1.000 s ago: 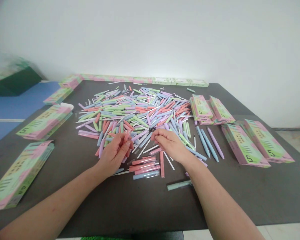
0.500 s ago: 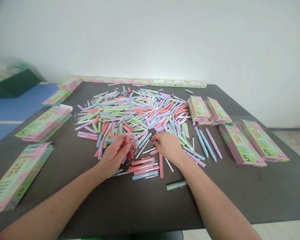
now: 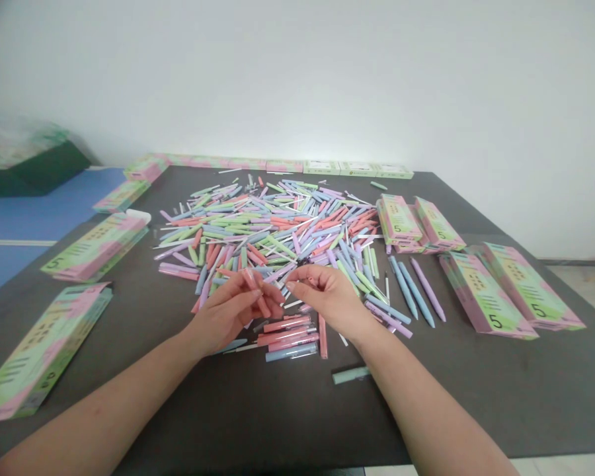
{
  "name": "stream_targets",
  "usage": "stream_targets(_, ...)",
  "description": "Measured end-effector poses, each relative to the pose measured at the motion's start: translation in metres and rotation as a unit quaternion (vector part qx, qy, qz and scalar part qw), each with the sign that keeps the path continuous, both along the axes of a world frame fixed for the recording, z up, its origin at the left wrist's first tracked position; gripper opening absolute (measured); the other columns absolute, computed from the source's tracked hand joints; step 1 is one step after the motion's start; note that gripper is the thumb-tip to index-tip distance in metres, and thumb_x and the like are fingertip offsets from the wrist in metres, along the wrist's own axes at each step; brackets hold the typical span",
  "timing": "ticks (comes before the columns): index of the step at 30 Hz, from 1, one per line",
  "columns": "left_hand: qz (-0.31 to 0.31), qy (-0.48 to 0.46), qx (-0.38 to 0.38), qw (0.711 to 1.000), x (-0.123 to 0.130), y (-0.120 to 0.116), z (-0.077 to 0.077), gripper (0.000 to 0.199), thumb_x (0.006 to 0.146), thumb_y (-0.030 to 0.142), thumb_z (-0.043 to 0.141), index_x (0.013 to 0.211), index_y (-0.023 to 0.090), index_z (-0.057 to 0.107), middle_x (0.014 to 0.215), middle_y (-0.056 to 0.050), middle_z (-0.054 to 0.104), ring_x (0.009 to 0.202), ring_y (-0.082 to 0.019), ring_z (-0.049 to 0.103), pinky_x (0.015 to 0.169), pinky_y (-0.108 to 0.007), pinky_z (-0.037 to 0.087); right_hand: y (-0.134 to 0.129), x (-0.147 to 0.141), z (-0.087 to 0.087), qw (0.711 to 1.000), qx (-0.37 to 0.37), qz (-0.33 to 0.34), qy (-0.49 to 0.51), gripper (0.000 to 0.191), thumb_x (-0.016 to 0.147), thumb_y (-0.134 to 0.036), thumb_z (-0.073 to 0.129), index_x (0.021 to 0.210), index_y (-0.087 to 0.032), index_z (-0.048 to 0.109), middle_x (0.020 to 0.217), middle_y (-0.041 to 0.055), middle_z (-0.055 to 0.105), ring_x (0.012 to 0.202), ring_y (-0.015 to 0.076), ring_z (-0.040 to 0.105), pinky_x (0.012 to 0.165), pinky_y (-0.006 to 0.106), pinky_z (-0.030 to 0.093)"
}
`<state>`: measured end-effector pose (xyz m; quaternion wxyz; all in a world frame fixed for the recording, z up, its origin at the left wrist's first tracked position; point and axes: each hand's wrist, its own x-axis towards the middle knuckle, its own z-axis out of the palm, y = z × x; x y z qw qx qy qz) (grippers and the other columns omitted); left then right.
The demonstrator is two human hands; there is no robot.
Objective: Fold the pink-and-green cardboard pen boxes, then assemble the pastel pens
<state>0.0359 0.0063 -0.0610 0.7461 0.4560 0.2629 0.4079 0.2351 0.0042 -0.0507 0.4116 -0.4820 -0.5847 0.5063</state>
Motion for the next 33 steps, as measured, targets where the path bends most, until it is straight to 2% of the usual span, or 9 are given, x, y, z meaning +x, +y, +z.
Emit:
stream_targets(2,0.012,-0.023,-0.020,0.999,0.001,-0.002,0.006,0.017,0.081,0.019,0.060,0.078,0.019,0.043,0.077,0.002,0.060,0.060,-0.009,0.056,0.067,-0.029,0.050,-0.005,-0.005,0.000,0.997,-0.026,0.021,0.067,0.025,0.079,-0.040,0.070,0.088,-0.017,0.069,0.060,-0.0050,0.050,0.048,0.0069,0.033,0.047,0.022,0.025)
stream_targets(5,0.035,-0.030,-0.025,0.999,0.002,-0.005,0.010,0.011,0.080,0.019,0.062,0.082,0.019,0.051,0.067,0.006,0.049,0.051,-0.006,0.043,0.056,-0.024,0.047,-0.009,-0.010,-0.001,0.996,-0.040,0.038,0.076,0.024,0.080,-0.039,0.070,0.086,-0.016,0.068,0.056,-0.0065,0.045,0.048,0.0061,0.030,0.046,0.021,0.023)
stream_targets(9,0.022,0.030,0.048,0.998,0.001,-0.006,0.005,0.028,0.079,0.032,0.070,0.101,0.018,0.059,0.066,0.006,0.050,0.049,-0.006,0.048,0.046,-0.020,0.041,-0.012,-0.013,0.000,0.996,-0.054,0.062,0.040,0.024,0.082,-0.040,0.067,0.089,-0.017,0.069,0.060,-0.0040,0.048,0.050,0.0081,0.036,0.043,0.020,0.025)
stream_targets(15,0.052,0.144,0.087,0.984,0.002,-0.007,0.004,0.026,0.081,0.038,0.069,0.091,0.016,0.061,0.058,0.006,0.052,0.046,-0.006,0.049,0.044,-0.018,0.037,-0.015,-0.015,0.000,0.991,-0.086,0.070,0.076,0.021,0.084,-0.037,0.063,0.093,-0.018,0.068,0.055,-0.0057,0.040,0.044,0.0065,0.028,0.039,0.019,0.019)
stream_targets(19,0.070,0.092,0.068,0.991,0.000,-0.006,0.003,0.025,0.080,0.037,0.070,0.089,0.016,0.061,0.068,0.003,0.059,0.046,-0.006,0.052,0.043,-0.019,0.039,-0.014,-0.016,0.004,0.963,-0.124,0.045,0.236,0.021,0.079,-0.026,0.055,0.090,-0.014,0.068,0.055,-0.0066,0.030,0.047,0.0078,0.021,0.042,0.021,0.018)
stream_targets(21,0.063,0.057,0.061,0.994,0.000,-0.005,0.002,0.023,0.081,0.037,0.070,0.087,0.017,0.061,0.078,0.000,0.064,0.047,-0.006,0.054,0.043,-0.020,0.041,-0.013,-0.017,0.008,0.956,-0.126,0.023,0.263,0.022,0.077,-0.024,0.053,0.090,-0.014,0.068,0.055,-0.0057,0.032,0.047,0.0089,0.022,0.042,0.022,0.019)
stream_targets(24,0.040,0.017,0.041,0.998,0.000,-0.005,0.004,0.019,0.083,0.034,0.069,0.086,0.016,0.062,0.084,-0.002,0.069,0.043,-0.004,0.049,0.045,-0.021,0.045,-0.013,-0.018,0.014,0.959,-0.110,-0.010,0.261,0.015,0.081,-0.026,0.058,0.090,-0.017,0.065,0.060,-0.0024,0.048,0.050,0.0099,0.035,0.045,0.023,0.026)
stream_targets(27,0.010,-0.033,0.019,0.999,0.002,-0.006,0.006,0.018,0.084,0.032,0.068,0.089,0.016,0.062,0.075,-0.002,0.070,0.036,-0.001,0.038,0.046,-0.022,0.047,-0.013,-0.017,0.013,0.960,-0.092,-0.008,0.264,0.013,0.085,-0.032,0.061,0.088,-0.019,0.061,0.075,0.0021,0.063,0.062,0.0123,0.051,0.054,0.024,0.037)
stream_targets(33,0.028,-0.056,0.009,0.998,0.002,-0.005,0.008,0.019,0.080,0.030,0.072,0.085,0.015,0.064,0.076,-0.003,0.070,0.043,-0.004,0.048,0.045,-0.021,0.045,-0.016,-0.013,0.002,0.979,-0.005,0.009,0.203,0.012,0.085,-0.031,0.067,0.089,-0.020,0.067,0.064,-0.0011,0.063,0.056,0.0104,0.053,0.054,0.023,0.041)
